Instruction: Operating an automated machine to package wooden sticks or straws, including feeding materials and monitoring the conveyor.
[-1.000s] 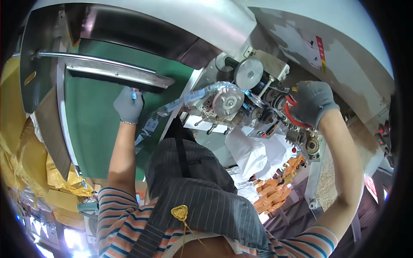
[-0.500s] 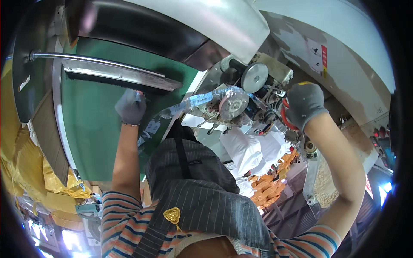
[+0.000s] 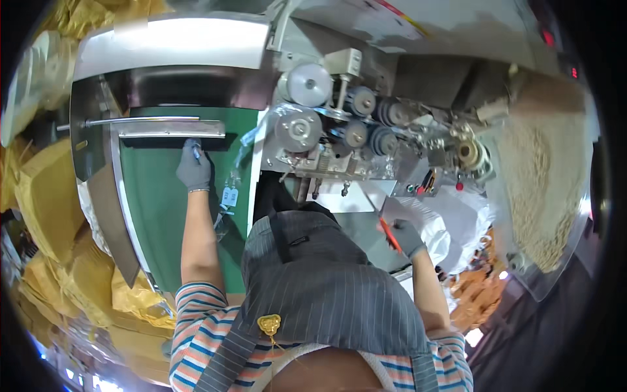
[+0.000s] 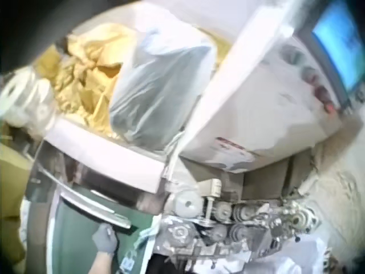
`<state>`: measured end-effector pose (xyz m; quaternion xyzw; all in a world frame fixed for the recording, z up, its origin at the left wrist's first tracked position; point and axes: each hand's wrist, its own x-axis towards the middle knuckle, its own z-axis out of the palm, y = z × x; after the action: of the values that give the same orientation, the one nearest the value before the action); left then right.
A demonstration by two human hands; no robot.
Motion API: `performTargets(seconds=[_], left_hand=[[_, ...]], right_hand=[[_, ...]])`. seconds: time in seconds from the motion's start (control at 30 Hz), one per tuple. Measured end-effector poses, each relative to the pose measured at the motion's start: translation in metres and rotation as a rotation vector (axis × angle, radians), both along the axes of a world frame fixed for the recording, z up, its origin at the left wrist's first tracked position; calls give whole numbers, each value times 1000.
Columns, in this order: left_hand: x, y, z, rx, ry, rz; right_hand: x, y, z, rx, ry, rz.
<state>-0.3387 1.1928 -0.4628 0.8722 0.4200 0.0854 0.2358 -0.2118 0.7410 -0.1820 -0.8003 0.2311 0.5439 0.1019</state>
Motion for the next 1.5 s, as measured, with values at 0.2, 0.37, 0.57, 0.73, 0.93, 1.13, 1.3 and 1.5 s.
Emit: performTargets(seconds=[0.2, 0.37, 0.57, 0.73, 0.93, 1.13, 1.3, 1.5], left_hand=[[-20, 0, 37, -152, 142, 37], [-108, -43, 86, 16, 104, 32], [-212, -123, 127, -68, 206, 146], [-183, -164, 142, -102, -1, 90], [9, -122, 169, 61, -130, -217], [158, -53, 133, 136, 60, -663], [174, -19, 93, -572, 95, -565], [155, -22, 100, -650, -22, -594]], right_hand=[[15, -259, -155, 574, -694, -1078], [132, -418, -246, 542, -822, -1286], [185, -433, -253, 431, -1037, -838], [71, -380, -230, 683, -1158, -226], [-72, -338, -230, 594, -903, -260], [-59, -362, -237, 371, -1243, -46], [4, -404, -229, -146, -907, -52], [36, -423, -251, -118, -836, -147]])
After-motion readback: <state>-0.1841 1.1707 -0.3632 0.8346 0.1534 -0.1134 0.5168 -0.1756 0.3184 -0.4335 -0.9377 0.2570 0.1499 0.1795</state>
